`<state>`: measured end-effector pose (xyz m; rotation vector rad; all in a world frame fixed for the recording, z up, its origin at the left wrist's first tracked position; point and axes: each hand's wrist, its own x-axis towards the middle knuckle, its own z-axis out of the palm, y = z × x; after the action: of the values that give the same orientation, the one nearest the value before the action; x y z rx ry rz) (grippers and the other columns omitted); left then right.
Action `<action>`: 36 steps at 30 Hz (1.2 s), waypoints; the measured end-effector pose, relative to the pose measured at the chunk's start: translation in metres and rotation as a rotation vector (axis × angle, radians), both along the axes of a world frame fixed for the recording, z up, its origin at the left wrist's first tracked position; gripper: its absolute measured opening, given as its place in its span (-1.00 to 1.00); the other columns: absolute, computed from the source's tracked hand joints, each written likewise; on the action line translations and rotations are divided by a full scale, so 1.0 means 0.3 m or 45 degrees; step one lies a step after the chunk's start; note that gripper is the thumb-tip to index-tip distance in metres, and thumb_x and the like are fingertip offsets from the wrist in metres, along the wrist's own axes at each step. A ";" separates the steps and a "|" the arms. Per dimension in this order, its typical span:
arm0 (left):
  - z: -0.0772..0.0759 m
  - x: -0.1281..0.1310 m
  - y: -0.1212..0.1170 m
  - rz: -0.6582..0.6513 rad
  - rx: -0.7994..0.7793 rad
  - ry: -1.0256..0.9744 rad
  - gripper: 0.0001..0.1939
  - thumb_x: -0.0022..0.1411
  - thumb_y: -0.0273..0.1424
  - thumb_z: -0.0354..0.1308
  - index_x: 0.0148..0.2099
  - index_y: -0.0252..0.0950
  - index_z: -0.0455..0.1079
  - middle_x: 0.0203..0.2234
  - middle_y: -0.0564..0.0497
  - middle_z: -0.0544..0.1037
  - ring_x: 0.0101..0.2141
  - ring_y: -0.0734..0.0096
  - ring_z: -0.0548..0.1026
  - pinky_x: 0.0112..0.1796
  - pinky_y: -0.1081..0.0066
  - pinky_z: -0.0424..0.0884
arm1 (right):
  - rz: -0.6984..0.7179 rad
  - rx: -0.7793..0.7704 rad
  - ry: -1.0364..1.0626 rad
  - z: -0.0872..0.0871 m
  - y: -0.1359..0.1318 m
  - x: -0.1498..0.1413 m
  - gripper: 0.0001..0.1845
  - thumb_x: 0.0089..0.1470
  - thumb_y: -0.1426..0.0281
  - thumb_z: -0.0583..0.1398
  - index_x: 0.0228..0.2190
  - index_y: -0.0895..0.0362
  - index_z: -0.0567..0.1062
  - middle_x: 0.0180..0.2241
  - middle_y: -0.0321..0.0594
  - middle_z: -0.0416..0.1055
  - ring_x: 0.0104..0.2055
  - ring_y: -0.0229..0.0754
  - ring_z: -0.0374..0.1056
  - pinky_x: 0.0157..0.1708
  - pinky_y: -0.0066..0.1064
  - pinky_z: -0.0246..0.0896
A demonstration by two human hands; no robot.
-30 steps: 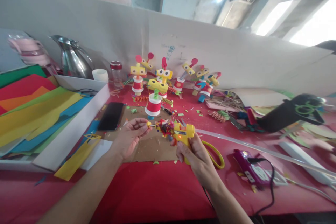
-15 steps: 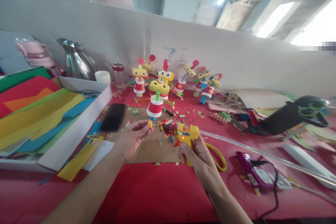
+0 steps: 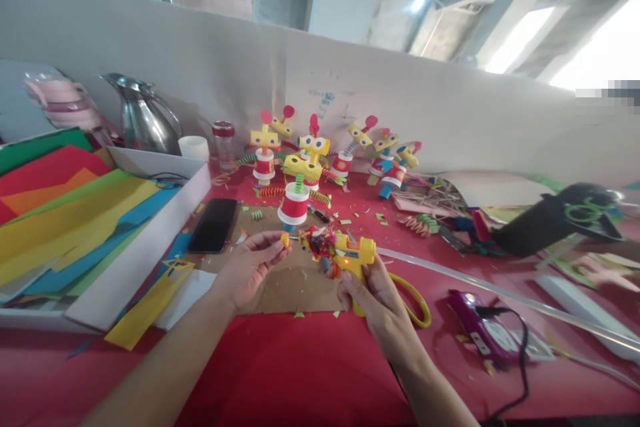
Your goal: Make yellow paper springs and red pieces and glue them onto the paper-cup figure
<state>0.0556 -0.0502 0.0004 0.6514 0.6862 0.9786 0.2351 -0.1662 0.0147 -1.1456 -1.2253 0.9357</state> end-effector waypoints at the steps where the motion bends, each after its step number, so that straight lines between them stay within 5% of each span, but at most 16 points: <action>1: -0.001 0.000 0.000 -0.002 0.001 0.000 -0.80 -0.11 -0.60 0.40 -0.35 -0.38 0.56 -0.45 0.01 0.60 -0.39 0.56 0.55 -0.30 0.61 0.47 | 0.001 -0.003 -0.006 0.001 0.000 -0.001 -0.87 0.25 0.26 0.09 -0.17 0.00 0.32 -0.28 -0.31 0.34 -0.51 -0.35 0.15 -0.47 -0.43 0.16; 30: -0.011 -0.004 0.006 0.013 0.039 0.023 -0.82 -0.08 -0.60 0.38 -0.35 -0.37 0.56 -0.44 0.00 0.60 -0.39 0.56 0.53 -0.25 0.56 0.47 | -0.010 -0.045 0.030 0.011 -0.003 -0.004 -0.83 0.20 0.21 0.15 -0.21 0.01 0.34 -0.38 -0.33 0.33 -0.54 -0.34 0.15 -0.51 -0.42 0.16; 36: -0.012 -0.001 0.009 0.037 0.048 0.018 -0.82 -0.09 -0.59 0.39 -0.35 -0.37 0.56 -0.43 -0.01 0.60 -0.37 0.54 0.53 -0.24 0.55 0.45 | -0.307 -0.129 0.131 0.031 0.027 0.147 -0.69 0.02 0.16 0.29 -0.31 0.09 0.38 -0.59 -0.39 0.35 -0.59 -0.31 0.26 -0.56 -0.48 0.14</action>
<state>0.0552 -0.0476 -0.0032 0.6838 0.6922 1.0166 0.2793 -0.1579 0.0240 -1.2777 -0.9422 0.8699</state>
